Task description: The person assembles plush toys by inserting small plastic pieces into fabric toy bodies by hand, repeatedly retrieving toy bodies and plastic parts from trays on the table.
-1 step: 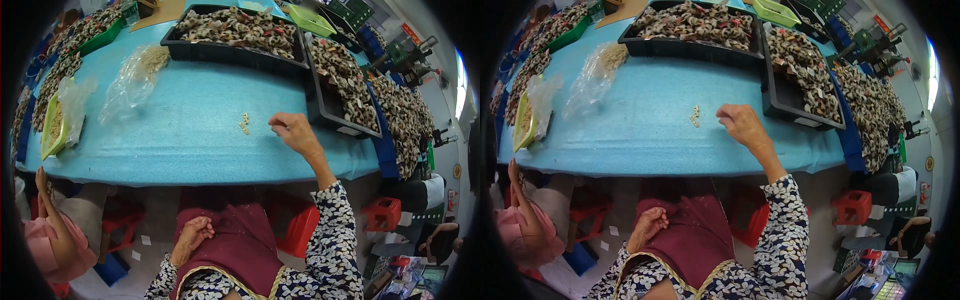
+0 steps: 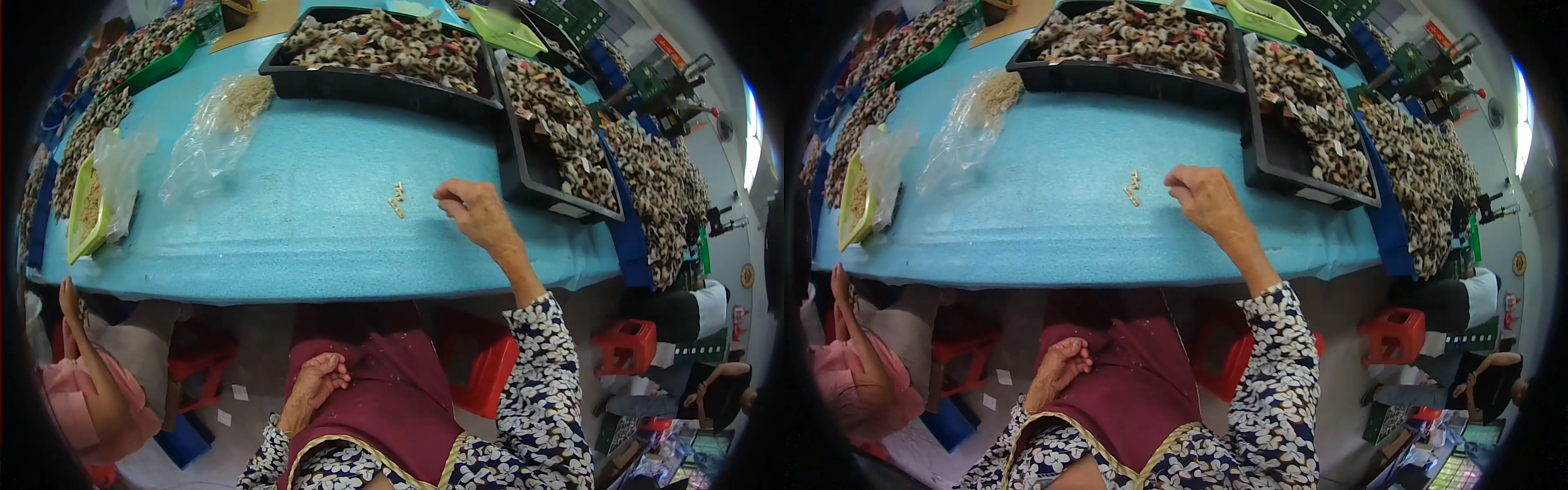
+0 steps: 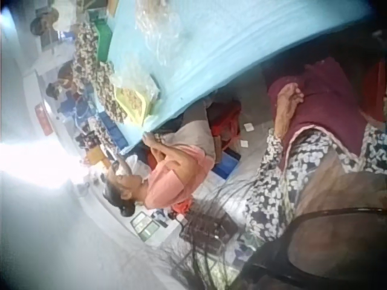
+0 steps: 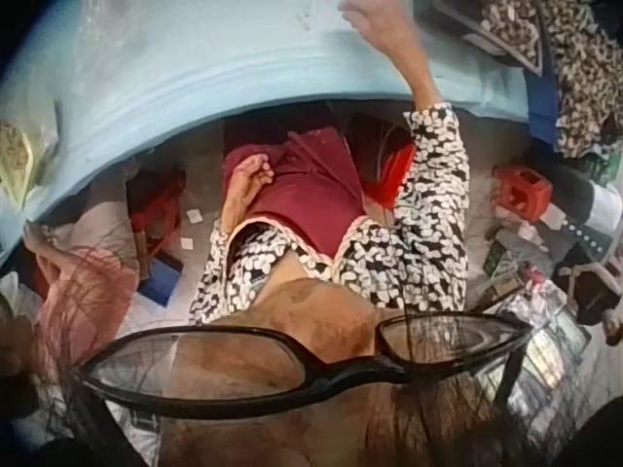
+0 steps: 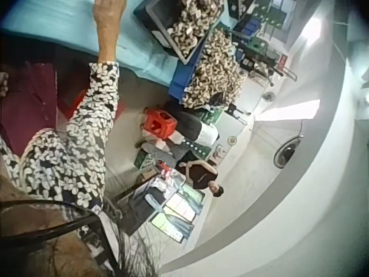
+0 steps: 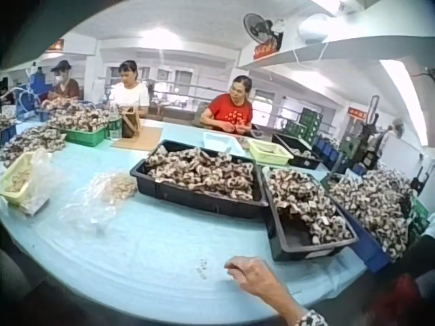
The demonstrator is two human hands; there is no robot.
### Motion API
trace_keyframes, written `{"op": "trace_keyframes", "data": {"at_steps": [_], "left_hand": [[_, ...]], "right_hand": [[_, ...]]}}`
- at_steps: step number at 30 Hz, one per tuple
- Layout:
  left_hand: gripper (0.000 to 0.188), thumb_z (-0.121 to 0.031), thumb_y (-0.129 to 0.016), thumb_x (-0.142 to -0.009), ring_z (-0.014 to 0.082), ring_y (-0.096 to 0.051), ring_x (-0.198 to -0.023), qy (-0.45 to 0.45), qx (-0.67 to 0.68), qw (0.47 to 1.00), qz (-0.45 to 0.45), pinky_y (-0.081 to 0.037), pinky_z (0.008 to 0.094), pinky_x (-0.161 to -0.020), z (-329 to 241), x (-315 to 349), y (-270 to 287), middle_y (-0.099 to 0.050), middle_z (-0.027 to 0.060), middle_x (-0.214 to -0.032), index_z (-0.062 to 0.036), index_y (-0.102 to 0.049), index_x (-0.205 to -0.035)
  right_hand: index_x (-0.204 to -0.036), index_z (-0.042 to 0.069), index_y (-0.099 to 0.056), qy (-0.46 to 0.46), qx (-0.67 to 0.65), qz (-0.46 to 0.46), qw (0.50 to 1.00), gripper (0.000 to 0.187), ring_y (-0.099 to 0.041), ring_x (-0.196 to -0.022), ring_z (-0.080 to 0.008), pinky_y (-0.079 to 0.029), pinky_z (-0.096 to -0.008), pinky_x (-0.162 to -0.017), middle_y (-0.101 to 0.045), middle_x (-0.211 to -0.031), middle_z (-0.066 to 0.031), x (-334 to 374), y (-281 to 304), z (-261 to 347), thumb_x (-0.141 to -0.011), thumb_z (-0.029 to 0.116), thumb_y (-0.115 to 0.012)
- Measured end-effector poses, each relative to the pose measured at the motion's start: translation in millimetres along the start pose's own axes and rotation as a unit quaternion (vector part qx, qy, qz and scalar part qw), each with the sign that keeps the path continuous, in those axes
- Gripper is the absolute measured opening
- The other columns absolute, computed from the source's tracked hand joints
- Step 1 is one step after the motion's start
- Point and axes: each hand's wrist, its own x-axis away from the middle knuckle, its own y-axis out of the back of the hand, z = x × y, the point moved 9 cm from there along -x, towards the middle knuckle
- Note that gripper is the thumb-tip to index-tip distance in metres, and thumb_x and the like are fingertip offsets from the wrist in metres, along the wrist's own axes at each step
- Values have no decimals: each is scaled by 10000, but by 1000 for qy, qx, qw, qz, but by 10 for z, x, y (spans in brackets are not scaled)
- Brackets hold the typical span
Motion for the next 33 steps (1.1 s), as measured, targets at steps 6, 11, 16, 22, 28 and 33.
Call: {"op": "trace_keyframes", "data": {"at_steps": [6, 11, 16, 22, 28, 33], "left_hand": [[166, -156, -533, -904, 229, -615, -690, -23, -8, 1000, -20, -510, 345, -612, -43, 46, 106, -610, 93, -765, -2, -572, -952], [167, -182, -572, -881, 221, -596, -702, -13, -27, 1000, -4, -500, 343, -621, -30, 21, 108, -590, 69, -763, -28, -554, -944], [165, -175, -568, -883, 228, -595, -709, -5, -13, 1000, 3, -494, 358, -634, -24, -49, 113, -593, 75, -768, -23, -555, -946], [187, -193, -546, -900, 263, -594, -733, 5, -1, 1000, 6, -489, 387, -649, -32, -23, 286, -602, 90, -788, -20, -559, -969], [190, -206, -546, -899, 277, -595, -751, 33, -4, 999, -1, -492, 415, -666, 73, -128, 484, -607, 88, -792, -30, -565, -968], [177, -196, -547, -898, 275, -602, -746, 24, -8, 1000, -8, -496, 401, -655, 26, -126, 417, -607, 85, -785, -31, -564, -960]], "right_hand": [[-863, -18, -635, -23, -73, -56, 995, 84, -604, -580, -113, -473, -229, -530, -645, -692, -85, -9, 148, 87, -802, 6, -583], [-843, 11, -637, -63, -98, -251, 961, 75, -598, -552, -102, -470, -235, -502, -626, -653, -57, 54, 1176, -341, -800, 16, -575], [-966, 43, -613, -88, 262, -358, 892, 299, -567, -913, -301, -472, -379, -799, -584, -1001, -132, 141, 1913, -1092, -677, -31, -600], [-1190, 141, -525, -162, 373, -302, 862, 574, -442, -1094, -388, -403, -459, -920, -443, -1256, -152, 6, 2309, -1655, -656, -63, -572], [-1170, 193, -506, -244, 346, -137, 895, 521, -519, -1021, -408, -447, -449, -856, -472, -1143, -188, 131, 2021, -2313, -696, 22, -639], [-927, 129, -560, -135, 287, -95, 944, 295, -524, -922, -359, -447, -408, -785, -480, -1015, -163, 51, 1671, -2031, -681, 101, -719]]}}
